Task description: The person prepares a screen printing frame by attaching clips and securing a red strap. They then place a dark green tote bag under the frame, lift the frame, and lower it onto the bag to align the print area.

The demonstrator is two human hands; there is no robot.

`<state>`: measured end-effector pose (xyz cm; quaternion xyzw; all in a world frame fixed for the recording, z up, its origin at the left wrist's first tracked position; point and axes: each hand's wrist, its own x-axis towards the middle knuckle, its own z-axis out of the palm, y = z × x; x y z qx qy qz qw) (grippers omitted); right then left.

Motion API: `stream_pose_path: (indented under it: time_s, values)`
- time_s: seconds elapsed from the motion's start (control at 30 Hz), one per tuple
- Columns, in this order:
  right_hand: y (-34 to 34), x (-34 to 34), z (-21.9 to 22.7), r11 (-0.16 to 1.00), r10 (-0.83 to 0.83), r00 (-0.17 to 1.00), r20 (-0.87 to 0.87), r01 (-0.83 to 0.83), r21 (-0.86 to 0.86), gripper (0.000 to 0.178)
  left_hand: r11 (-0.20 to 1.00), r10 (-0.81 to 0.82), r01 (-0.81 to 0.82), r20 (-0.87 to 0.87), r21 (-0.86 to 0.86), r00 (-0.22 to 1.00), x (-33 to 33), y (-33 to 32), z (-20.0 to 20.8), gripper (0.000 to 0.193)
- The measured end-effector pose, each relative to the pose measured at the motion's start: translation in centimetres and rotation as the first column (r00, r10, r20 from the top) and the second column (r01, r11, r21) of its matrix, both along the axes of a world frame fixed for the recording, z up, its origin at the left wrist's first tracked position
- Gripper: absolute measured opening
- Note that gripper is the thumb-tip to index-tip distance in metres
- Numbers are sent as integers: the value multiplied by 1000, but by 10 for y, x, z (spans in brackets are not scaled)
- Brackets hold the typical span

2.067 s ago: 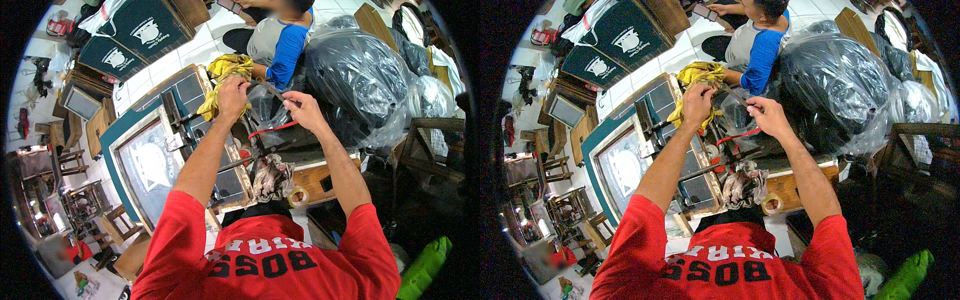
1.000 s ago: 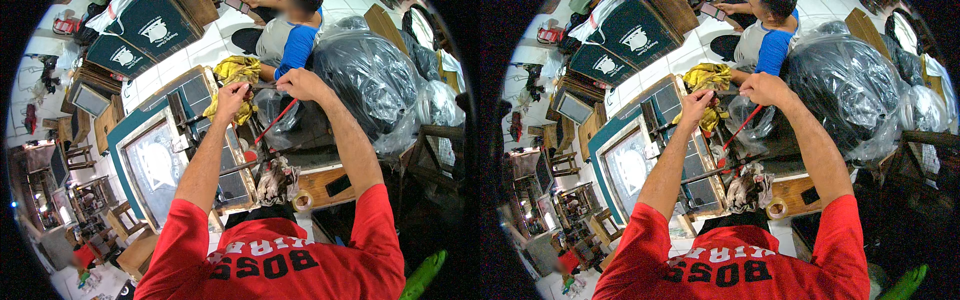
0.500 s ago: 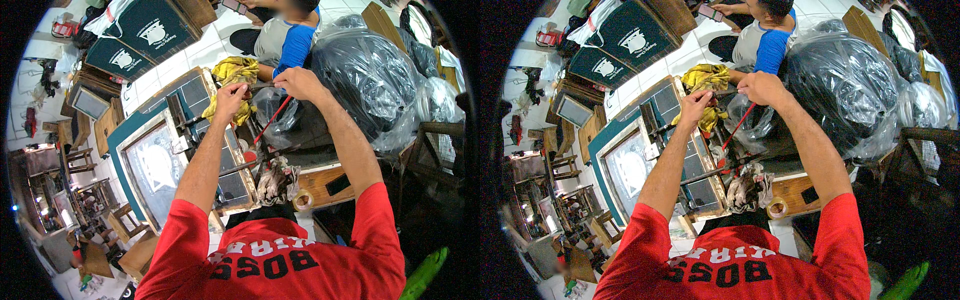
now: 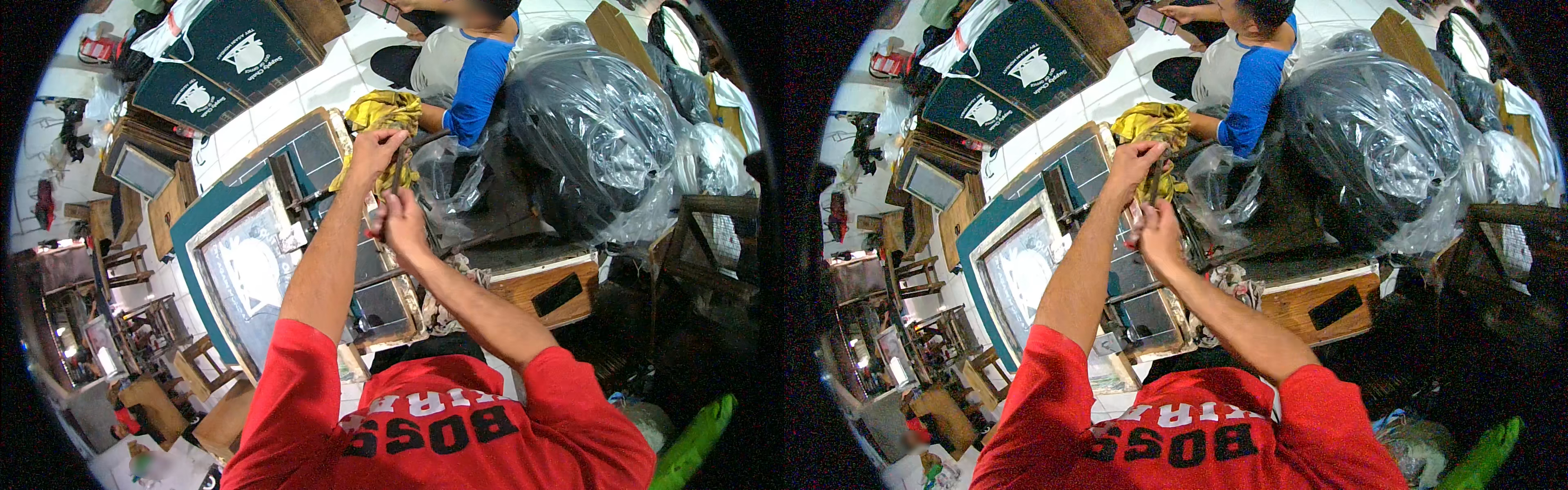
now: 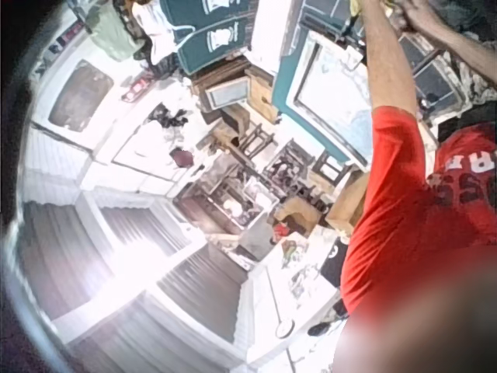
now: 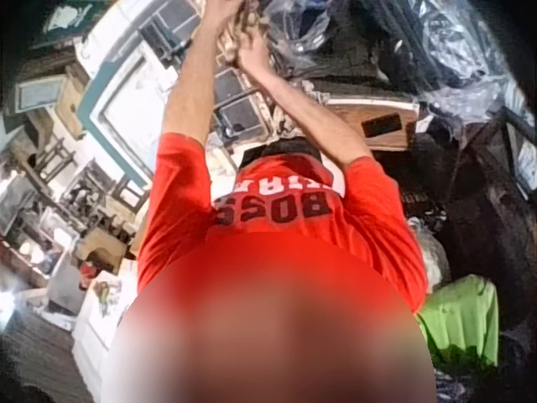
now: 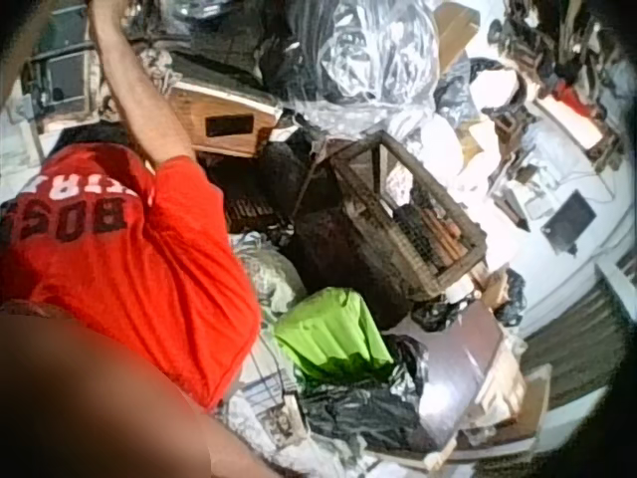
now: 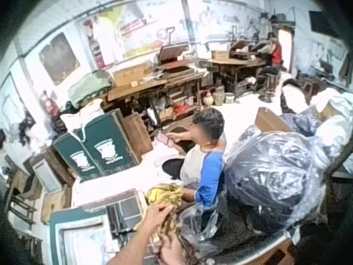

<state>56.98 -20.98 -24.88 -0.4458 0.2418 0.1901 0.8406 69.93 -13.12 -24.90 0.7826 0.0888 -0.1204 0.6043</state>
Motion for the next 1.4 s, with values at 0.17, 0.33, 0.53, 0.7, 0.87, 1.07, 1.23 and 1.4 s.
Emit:
stream_pose_path:
  time_s: [0.17, 0.33, 0.53, 0.7, 0.87, 1.07, 1.23, 1.4]
  values:
    - [27, 27, -17, 945, 146, 925, 350, -26, -326, 16, 983, -66, 26, -219, -182, 973, 10, 11, -4, 30]
    - [-25, 8, 4, 951, 308, 879, 363, -276, -137, 22, 855, -142, 23, -191, -519, 971, 4, 21, 2, 41]
    - [-124, 34, 58, 590, 573, 780, 251, -180, -787, 22, 932, -58, -32, -234, -362, 970, -1, 14, 4, 41]
    - [-159, 66, 57, 440, 721, 682, 119, -319, -839, 25, 946, -54, -11, -189, -324, 981, -6, 13, 3, 35]
    - [-166, 87, 54, 382, 751, 660, -2, -438, -813, 27, 960, -25, -17, -148, -280, 989, -8, 11, -1, 27]
    - [-157, 73, 52, 493, 701, 711, 59, -423, -761, 27, 972, -5, -23, -120, -233, 993, -6, 9, -4, 25]
    - [-155, 68, 44, 485, 694, 708, 131, -326, -811, 25, 982, -2, -20, -116, -188, 993, -6, 7, -3, 26]
    - [-168, 87, 42, 464, 772, 627, 104, -444, -766, 23, 975, 24, -52, -131, -214, 991, -7, 7, 0, 26]
